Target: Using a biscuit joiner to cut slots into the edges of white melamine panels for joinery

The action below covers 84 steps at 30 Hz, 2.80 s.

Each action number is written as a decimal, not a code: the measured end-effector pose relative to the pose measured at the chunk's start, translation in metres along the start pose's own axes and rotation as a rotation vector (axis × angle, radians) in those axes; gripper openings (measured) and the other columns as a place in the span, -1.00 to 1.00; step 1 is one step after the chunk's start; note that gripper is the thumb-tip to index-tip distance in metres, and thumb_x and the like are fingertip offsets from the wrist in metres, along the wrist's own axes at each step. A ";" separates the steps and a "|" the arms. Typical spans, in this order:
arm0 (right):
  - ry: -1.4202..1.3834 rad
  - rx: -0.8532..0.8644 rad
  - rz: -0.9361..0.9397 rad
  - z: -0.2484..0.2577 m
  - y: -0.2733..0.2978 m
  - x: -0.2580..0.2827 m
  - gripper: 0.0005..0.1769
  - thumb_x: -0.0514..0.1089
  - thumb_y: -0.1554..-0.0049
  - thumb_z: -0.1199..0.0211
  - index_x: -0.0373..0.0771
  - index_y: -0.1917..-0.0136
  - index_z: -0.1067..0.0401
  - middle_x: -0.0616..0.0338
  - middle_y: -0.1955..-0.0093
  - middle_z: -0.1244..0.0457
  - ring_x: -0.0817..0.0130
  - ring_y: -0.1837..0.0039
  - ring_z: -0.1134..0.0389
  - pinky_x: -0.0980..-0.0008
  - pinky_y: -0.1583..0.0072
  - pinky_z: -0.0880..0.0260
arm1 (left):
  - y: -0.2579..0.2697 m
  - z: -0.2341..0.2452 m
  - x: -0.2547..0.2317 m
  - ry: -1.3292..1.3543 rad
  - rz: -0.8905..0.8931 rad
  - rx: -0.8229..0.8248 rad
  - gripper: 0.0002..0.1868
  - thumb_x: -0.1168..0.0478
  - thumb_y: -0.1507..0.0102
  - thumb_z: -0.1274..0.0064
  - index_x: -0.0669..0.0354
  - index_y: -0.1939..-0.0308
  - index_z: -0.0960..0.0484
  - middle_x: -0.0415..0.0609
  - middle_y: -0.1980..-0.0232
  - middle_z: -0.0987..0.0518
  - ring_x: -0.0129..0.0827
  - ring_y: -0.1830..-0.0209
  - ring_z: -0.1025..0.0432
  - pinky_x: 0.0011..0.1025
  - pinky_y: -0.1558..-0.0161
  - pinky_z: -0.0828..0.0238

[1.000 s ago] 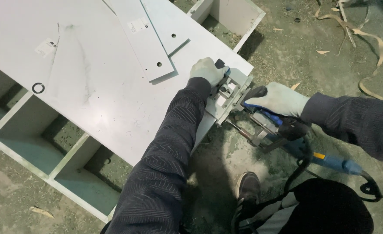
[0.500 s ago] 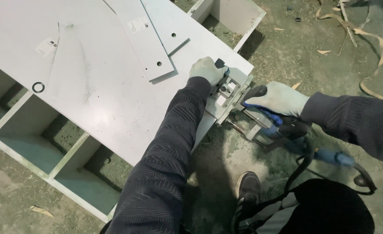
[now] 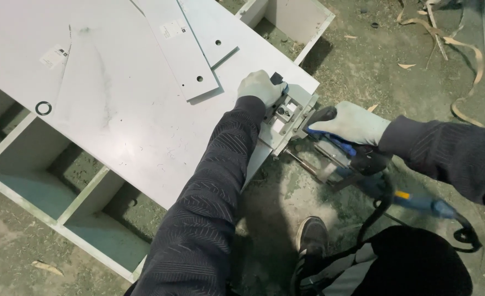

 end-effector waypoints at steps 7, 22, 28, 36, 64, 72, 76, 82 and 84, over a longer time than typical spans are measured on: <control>-0.028 -0.016 0.041 -0.003 -0.010 -0.010 -0.31 0.35 -0.16 -0.61 -0.42 0.16 -0.77 -0.36 0.10 -0.56 -0.22 -0.07 -0.63 -0.12 -0.15 -0.49 | 0.005 -0.005 -0.007 -0.012 -0.018 -0.002 -0.38 -0.34 -0.35 -0.31 0.10 -0.14 -0.85 0.08 -0.05 -0.82 0.04 -0.24 -0.77 0.04 -0.30 -0.74; -0.109 0.026 0.018 -0.014 0.015 -0.030 -0.39 0.21 -0.49 -0.50 -0.28 0.23 -0.62 0.04 0.48 -0.27 0.20 0.53 -0.16 0.21 0.35 -0.26 | 0.266 0.040 0.083 -0.621 -0.545 -0.172 0.64 -0.96 -0.22 0.18 0.41 -0.86 -0.03 0.51 -0.76 -0.27 0.24 -0.38 -0.52 0.28 -0.20 -0.63; -0.349 -0.035 0.152 0.020 0.040 -0.085 -0.73 0.02 -0.42 -0.51 -0.16 -0.22 -0.83 0.03 0.23 -0.47 0.28 0.33 -0.31 0.29 0.20 -0.38 | 0.322 0.011 0.150 -0.881 -0.531 0.091 0.32 -0.61 -0.23 -0.43 -0.23 -0.87 -0.15 0.36 -0.86 -0.10 0.19 -0.44 -0.42 0.23 -0.21 -0.67; -0.336 -0.255 0.131 0.047 0.097 -0.117 -0.35 -0.13 -0.45 -0.49 -0.42 0.41 -0.39 -0.10 0.47 -0.26 0.15 0.38 -0.22 0.16 0.13 -0.26 | 0.211 -0.018 0.095 -0.682 -0.652 0.001 0.04 -0.41 -0.17 -0.56 -0.05 -0.55 -0.49 0.28 -0.64 -0.24 0.16 -0.18 -0.45 0.24 -0.09 -0.64; -0.133 0.124 0.123 -0.073 0.025 -0.007 -0.70 -0.18 -0.12 -0.55 -0.45 0.35 -0.67 -0.17 0.52 -0.35 0.13 0.51 -0.40 0.18 0.46 -0.34 | 0.103 0.026 0.061 -0.046 -0.092 -0.034 -0.18 -0.50 -0.38 -0.12 0.06 -0.37 -0.80 0.15 -0.23 -0.82 0.06 -0.38 -0.71 0.07 -0.40 -0.68; -0.062 0.158 0.148 -0.073 0.040 0.010 -0.59 -0.08 -0.14 -0.51 -0.38 0.43 -0.64 -0.10 0.60 -0.33 0.18 0.53 -0.39 0.29 0.35 -0.33 | 0.058 -0.004 0.064 -0.028 -0.090 0.012 -0.05 -0.61 -0.42 0.14 0.15 -0.29 -0.82 0.22 -0.17 -0.82 0.12 -0.38 -0.71 0.16 -0.37 -0.66; -0.069 0.138 0.154 -0.075 0.053 0.024 -0.58 -0.07 -0.15 -0.50 -0.34 0.46 -0.62 -0.07 0.61 -0.32 0.21 0.54 -0.39 0.27 0.38 -0.34 | 0.073 0.001 0.057 -0.025 -0.082 0.039 -0.19 -0.45 -0.43 0.12 0.13 -0.28 -0.81 0.26 -0.20 -0.80 0.12 -0.39 -0.69 0.12 -0.35 -0.67; -0.076 0.207 0.159 -0.089 0.044 0.016 -0.63 -0.09 -0.11 -0.49 -0.35 0.44 -0.63 -0.08 0.63 -0.32 0.18 0.56 -0.41 0.33 0.35 -0.35 | 0.084 0.007 0.052 -0.067 -0.127 0.039 -0.15 -0.48 -0.42 0.10 0.24 -0.25 -0.75 0.35 -0.22 -0.75 0.25 -0.39 -0.67 0.21 -0.36 -0.66; -0.038 0.185 0.142 -0.085 0.040 0.013 -0.56 -0.01 -0.17 -0.49 -0.39 0.38 -0.68 -0.12 0.59 -0.33 0.11 0.49 -0.44 0.20 0.28 -0.30 | 0.097 0.017 0.044 -0.084 -0.154 0.017 -0.23 -0.34 -0.44 0.13 0.30 -0.26 -0.70 0.43 -0.25 -0.72 0.33 -0.43 -0.63 0.25 -0.39 -0.62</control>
Point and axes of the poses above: each hand's wrist, its own y-axis away from the middle knuckle, its own z-axis out of the back of the hand, x = y × z, the point moved 8 cm from there along -y, towards the middle knuckle
